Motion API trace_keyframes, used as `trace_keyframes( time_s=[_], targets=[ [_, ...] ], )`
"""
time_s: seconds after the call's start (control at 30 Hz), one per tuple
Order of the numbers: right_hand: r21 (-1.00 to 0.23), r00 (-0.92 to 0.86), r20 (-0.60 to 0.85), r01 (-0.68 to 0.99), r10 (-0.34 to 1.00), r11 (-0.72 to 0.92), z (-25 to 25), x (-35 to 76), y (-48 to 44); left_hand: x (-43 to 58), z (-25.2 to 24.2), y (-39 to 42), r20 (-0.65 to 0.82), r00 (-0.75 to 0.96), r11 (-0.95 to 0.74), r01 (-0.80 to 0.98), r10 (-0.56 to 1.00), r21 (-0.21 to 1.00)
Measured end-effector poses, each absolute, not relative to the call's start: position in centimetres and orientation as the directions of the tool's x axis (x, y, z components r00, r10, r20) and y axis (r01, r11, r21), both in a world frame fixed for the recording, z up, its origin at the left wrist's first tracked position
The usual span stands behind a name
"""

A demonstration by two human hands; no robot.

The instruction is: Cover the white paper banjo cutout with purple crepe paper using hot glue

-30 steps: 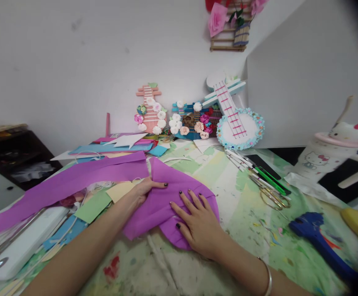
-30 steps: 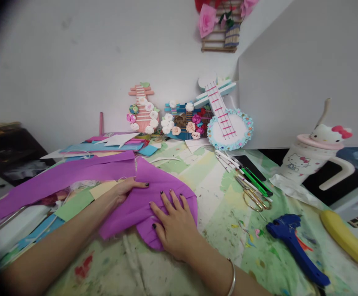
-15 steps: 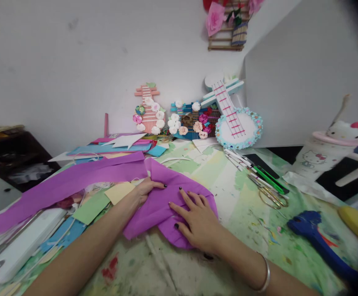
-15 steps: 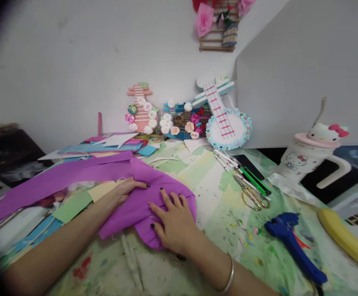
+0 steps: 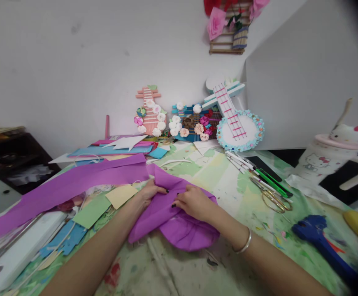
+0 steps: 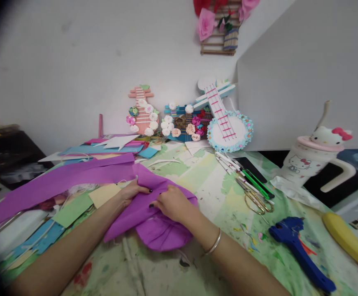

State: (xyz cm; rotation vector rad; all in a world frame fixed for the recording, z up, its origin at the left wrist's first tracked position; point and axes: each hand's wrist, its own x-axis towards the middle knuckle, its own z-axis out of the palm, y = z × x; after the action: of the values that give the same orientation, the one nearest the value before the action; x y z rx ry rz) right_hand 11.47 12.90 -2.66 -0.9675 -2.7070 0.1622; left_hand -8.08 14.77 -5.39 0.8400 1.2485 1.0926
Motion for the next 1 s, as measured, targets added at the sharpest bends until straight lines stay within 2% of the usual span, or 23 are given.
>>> trace_keyframes(
  time_s=[0.1, 0.2, 0.27, 0.37, 0.5, 0.63, 0.8, 1.0],
  targets=[
    [-0.354, -0.646, 0.230, 0.641, 0.728, 0.680, -3.2, 11.5, 13.3, -8.3, -5.7, 14.9, -0.311, -0.011, 0.304, -0.185, 0.950, 0.935],
    [-0.407, -0.573, 0.267, 0.661, 0.774, 0.630, -3.8, 11.6, 13.4, -8.4, -5.7, 15.0, -0.309, -0.013, 0.300, -0.194, 0.951, 0.934],
    [-0.367, -0.575, 0.336, 0.649, 0.746, 0.666, -4.3, 11.6, 13.2, -8.4, -5.4, 15.0, -0.312, -0.004, 0.305, -0.199, 0.950, 0.931],
    [-0.241, -0.636, 0.405, 0.619, 0.657, 0.748, -4.9, 11.4, 12.4, -8.3, -4.6, 14.6, -0.320, 0.038, 0.320, -0.220, 0.947, 0.921],
    [-0.123, -0.699, 0.346, 0.628, 0.626, 0.768, -5.0, 11.2, 11.3, -7.9, -3.5, 14.0, -0.307, 0.076, 0.316, -0.253, 0.949, 0.915],
    [-0.087, -0.698, 0.317, 0.653, 0.642, 0.752, -5.1, 10.8, 10.8, -7.6, -3.3, 13.7, -0.265, 0.069, 0.274, -0.254, 0.962, 0.928],
    [-0.059, -0.659, 0.362, 0.690, 0.660, 0.721, -6.0, 10.1, 10.4, -7.2, -3.6, 13.8, -0.119, 0.001, 0.116, -0.215, 0.993, 0.970],
    [-0.051, -0.650, 0.407, 0.685, 0.642, 0.726, -6.5, 9.8, 10.2, -6.3, -3.3, 13.7, 0.028, 0.112, -0.015, -0.114, 0.993, 0.993]
  ],
)
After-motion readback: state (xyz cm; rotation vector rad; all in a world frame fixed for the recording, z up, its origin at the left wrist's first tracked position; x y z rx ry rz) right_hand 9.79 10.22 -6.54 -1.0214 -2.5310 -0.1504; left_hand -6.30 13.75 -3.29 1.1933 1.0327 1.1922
